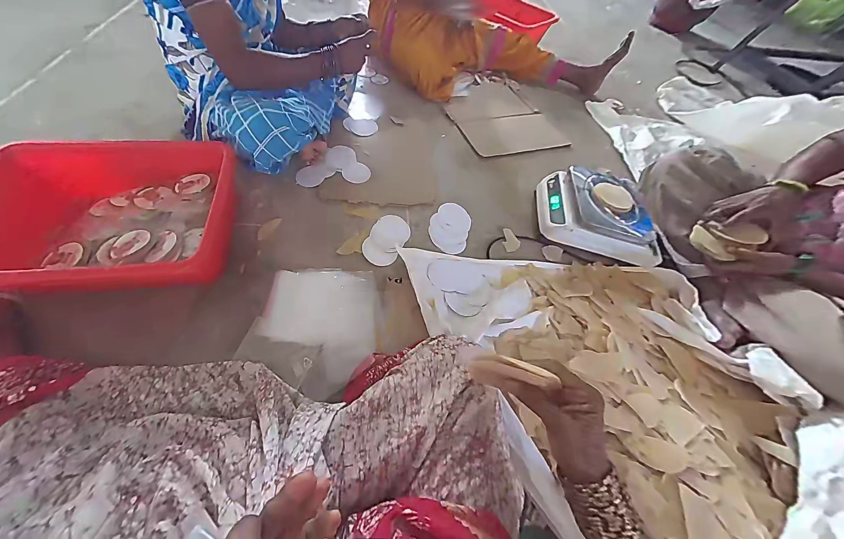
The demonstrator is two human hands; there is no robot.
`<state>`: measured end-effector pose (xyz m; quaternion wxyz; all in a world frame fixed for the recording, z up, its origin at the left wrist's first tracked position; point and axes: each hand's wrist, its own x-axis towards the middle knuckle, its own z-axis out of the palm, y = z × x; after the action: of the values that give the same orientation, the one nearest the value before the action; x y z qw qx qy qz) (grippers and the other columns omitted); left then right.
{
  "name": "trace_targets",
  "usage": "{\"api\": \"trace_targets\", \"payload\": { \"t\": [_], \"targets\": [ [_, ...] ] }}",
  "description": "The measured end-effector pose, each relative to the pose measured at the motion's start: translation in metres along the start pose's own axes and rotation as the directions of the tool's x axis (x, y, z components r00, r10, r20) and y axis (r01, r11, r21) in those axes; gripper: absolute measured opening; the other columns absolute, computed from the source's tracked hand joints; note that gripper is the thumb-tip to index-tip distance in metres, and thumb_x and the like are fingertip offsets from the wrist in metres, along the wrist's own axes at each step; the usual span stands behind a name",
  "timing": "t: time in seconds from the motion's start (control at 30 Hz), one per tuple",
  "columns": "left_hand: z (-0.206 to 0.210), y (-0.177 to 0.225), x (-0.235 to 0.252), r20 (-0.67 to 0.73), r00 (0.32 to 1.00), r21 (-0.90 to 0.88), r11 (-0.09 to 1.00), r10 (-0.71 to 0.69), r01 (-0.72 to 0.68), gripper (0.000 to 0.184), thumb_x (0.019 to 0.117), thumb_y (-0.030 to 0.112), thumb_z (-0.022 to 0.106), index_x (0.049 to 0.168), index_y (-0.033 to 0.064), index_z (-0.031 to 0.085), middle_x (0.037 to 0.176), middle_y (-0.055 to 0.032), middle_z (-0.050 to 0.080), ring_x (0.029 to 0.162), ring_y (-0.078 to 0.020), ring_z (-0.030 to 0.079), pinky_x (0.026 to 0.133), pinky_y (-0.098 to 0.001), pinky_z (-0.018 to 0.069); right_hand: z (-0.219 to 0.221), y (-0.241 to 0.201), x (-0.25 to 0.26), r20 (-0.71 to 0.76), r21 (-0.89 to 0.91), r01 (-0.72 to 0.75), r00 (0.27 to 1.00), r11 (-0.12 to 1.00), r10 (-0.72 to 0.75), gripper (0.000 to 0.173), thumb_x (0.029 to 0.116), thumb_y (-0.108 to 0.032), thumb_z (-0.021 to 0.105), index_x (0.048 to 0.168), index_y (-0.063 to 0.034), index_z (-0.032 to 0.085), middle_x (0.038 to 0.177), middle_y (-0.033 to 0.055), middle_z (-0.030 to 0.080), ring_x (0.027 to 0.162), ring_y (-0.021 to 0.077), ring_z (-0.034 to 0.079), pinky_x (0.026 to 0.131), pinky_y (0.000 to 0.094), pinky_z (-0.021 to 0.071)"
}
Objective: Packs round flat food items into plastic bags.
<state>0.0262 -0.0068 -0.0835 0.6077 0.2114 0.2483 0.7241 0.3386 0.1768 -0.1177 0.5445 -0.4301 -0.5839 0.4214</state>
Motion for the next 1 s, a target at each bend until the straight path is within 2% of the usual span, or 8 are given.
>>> {"api": "trace_targets", "payload": {
  "t": [0.1,0.2,0.3,0.4,0.63,0.83,0.93,1.0],
  "targets": [
    [-0.002,0.000,-0.005,0.021,1.000,0.006,1.000,0.022,-0.022,0.030,0.1056,0.033,0.049,0.117,0.0228,0.075,0.141,-0.0046,0.064,0.132,-0.0245,0.059,0.110,-0.0454,0.0478,0.000,-0.011,-0.005,-0.059,0.083,0.053,0.997,0.995,-0.048,0.031,0.0749,-0.013,0.086,0.103,-0.0232,0.077,0.097,-0.0051,0.078,0.087,0.0072,0.074,0.078,0.0249,0.0628],
    [-0.003,0.000,-0.009,0.036,0.999,-0.007,0.999,0.033,-0.032,0.031,0.1060,0.034,0.048,0.117,0.0226,0.075,0.141,-0.0045,0.064,0.133,-0.0245,0.058,0.111,-0.0463,0.0468,-0.009,0.008,-0.013,0.028,-0.195,0.078,0.997,0.978,-0.074,0.035,0.0769,-0.030,0.087,0.109,-0.0235,0.075,0.106,-0.0074,0.075,0.099,0.0067,0.070,0.089,0.0263,0.0592],
    [-0.003,0.001,-0.015,0.051,0.998,-0.009,0.999,0.031,-0.031,0.031,0.1059,0.035,0.049,0.120,0.0226,0.074,0.142,-0.0045,0.063,0.133,-0.0246,0.058,0.112,-0.0458,0.0457,-0.015,0.021,-0.016,0.120,-0.500,0.177,0.984,0.848,-0.135,0.028,0.0794,-0.042,0.081,0.093,-0.0179,0.076,0.102,-0.0031,0.073,0.111,0.0134,0.064,0.106,0.0411,0.0461],
    [-0.004,0.005,-0.019,0.077,0.996,-0.009,0.999,0.045,-0.045,0.033,0.1062,0.036,0.048,0.122,0.0224,0.073,0.143,-0.0053,0.062,0.135,-0.0252,0.056,0.113,-0.0459,0.0449,-0.012,0.011,-0.014,0.146,-0.450,0.213,0.976,0.867,-0.164,0.019,0.0799,-0.040,0.084,0.088,-0.0248,0.075,0.095,-0.0104,0.074,0.107,0.0074,0.067,0.112,0.0385,0.0453],
    [-0.012,0.000,-0.023,-0.005,0.999,0.028,0.998,0.049,-0.049,0.034,0.1048,0.040,0.050,0.124,0.0231,0.073,0.141,-0.0061,0.063,0.132,-0.0248,0.059,0.111,-0.0450,0.0478,0.001,0.006,-0.023,0.114,-0.411,0.006,0.992,0.912,0.045,0.032,0.0737,-0.022,0.082,0.101,-0.0071,0.075,0.097,-0.0039,0.075,0.091,-0.0010,0.070,0.083,0.0199,0.0586],
    [-0.039,-0.044,-0.016,-0.121,0.991,0.161,0.984,-0.053,0.072,0.049,0.0966,0.046,0.064,0.133,0.0139,0.066,0.148,-0.0090,0.057,0.139,-0.0251,0.052,0.115,-0.0467,0.0417,0.052,-0.037,-0.030,0.226,0.120,-0.363,0.916,0.924,0.330,0.033,0.0699,-0.005,0.084,0.102,-0.0115,0.076,0.091,-0.0004,0.078,0.083,0.0105,0.075,0.076,0.0299,0.0638],
    [-0.015,-0.061,-0.010,-0.274,0.956,0.166,0.975,-0.101,0.151,0.014,0.0979,0.025,0.065,0.107,0.0255,0.075,0.109,0.0065,0.076,0.102,-0.0064,0.070,0.091,-0.0290,0.0574,0.090,-0.044,-0.041,0.466,0.137,-0.495,0.796,0.858,0.385,0.034,0.0754,-0.003,0.080,0.108,-0.0086,0.074,0.095,0.0002,0.078,0.086,0.0106,0.074,0.079,0.0306,0.0632],
    [-0.003,-0.065,-0.007,-0.353,0.926,0.081,0.981,-0.137,0.177,0.020,0.0973,0.012,0.061,0.095,0.0257,0.076,0.090,0.0083,0.076,0.084,-0.0024,0.070,0.081,-0.0251,0.0586,0.109,-0.038,-0.046,0.545,0.063,-0.554,0.716,0.830,0.437,0.034,0.0791,-0.002,0.077,0.113,-0.0040,0.071,0.096,0.0033,0.077,0.087,0.0125,0.074,0.081,0.0320,0.0631]
  ]
}}
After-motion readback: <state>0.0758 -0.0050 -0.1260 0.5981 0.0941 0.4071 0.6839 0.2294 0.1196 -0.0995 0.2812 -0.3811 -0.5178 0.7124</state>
